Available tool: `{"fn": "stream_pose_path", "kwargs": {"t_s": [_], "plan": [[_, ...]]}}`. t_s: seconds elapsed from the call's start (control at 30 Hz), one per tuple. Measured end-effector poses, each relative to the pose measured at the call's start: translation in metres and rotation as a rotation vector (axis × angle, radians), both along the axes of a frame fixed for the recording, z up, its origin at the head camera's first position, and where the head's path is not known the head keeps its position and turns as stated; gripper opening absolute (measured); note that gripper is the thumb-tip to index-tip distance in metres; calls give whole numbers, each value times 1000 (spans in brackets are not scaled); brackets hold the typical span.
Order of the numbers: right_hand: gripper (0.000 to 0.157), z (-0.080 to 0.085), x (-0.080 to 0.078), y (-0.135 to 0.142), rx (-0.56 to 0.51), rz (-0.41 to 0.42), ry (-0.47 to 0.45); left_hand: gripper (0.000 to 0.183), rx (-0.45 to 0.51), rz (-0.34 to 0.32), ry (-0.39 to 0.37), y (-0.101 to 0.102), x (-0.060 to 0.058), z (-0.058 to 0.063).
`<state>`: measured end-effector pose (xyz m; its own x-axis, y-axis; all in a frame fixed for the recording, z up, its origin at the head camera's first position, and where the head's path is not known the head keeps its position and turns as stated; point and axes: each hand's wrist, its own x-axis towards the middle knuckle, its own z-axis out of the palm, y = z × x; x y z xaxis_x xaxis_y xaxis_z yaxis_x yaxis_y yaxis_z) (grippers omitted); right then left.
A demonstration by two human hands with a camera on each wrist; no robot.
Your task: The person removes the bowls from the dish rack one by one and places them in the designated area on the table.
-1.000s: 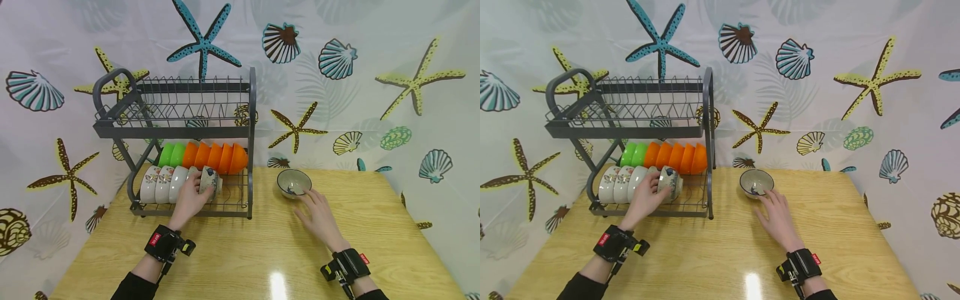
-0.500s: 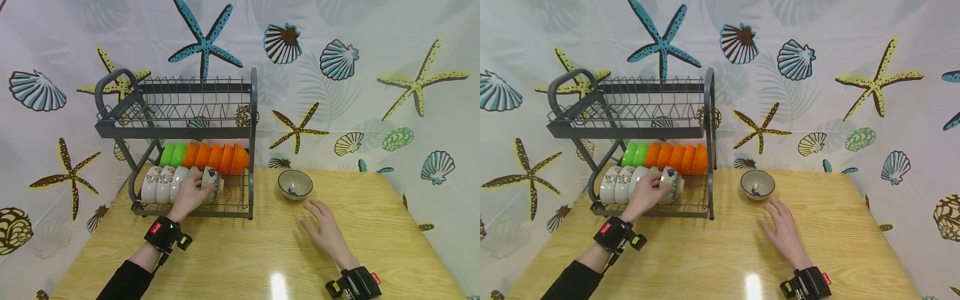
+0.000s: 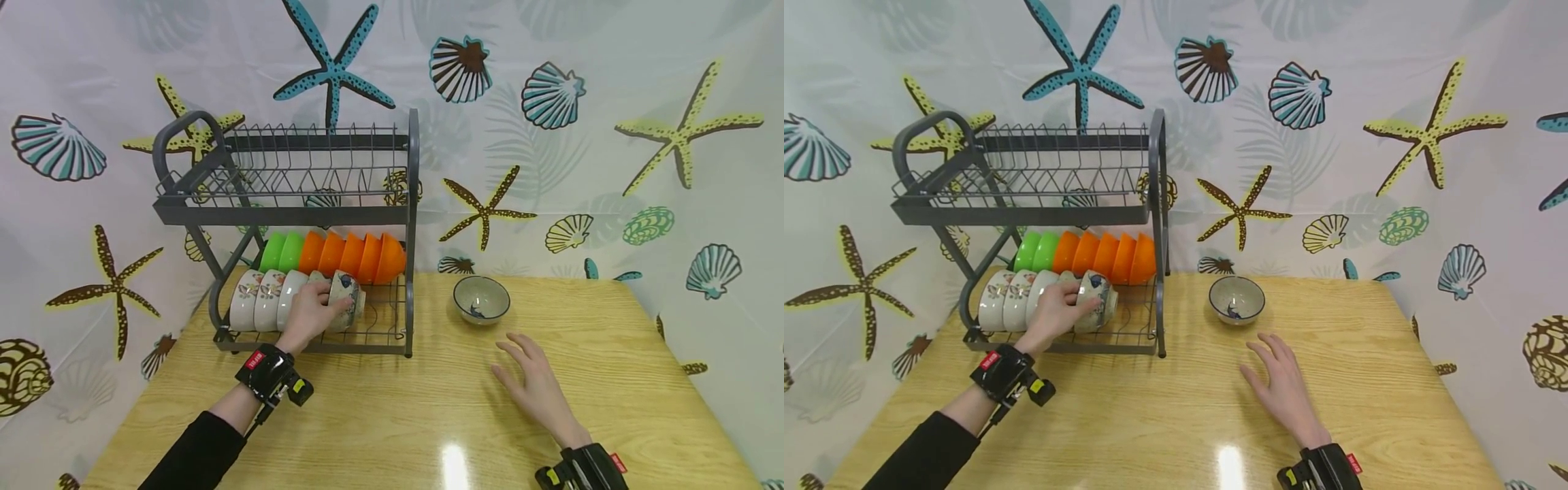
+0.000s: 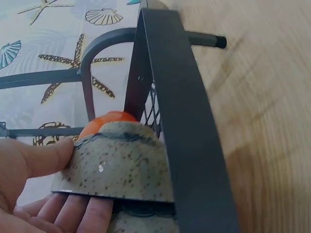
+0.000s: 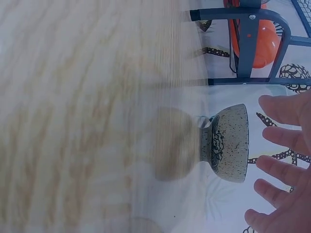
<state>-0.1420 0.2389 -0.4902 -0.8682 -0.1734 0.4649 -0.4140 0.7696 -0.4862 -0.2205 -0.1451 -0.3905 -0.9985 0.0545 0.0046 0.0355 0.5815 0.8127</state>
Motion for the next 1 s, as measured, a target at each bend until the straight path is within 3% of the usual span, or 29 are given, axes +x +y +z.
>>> {"fn": "stream_pose_path", "kwargs": {"t_s": [0.27,0.43,0.6,0.77,1.0], "plan": [[38,2,-1,1,-46,10,4,49,73,76,-14,7,2,-1],[37,2,0,3,-64,18,-6,24,133,101,0,10,4,-4],[37,1,2,6,-82,24,-26,21,231,85,-14,10,8,-7],[36,2,5,10,-105,25,-54,34,331,47,-30,9,13,-6],[39,10,11,18,-220,13,-230,35,374,-38,37,8,27,-3]]}}
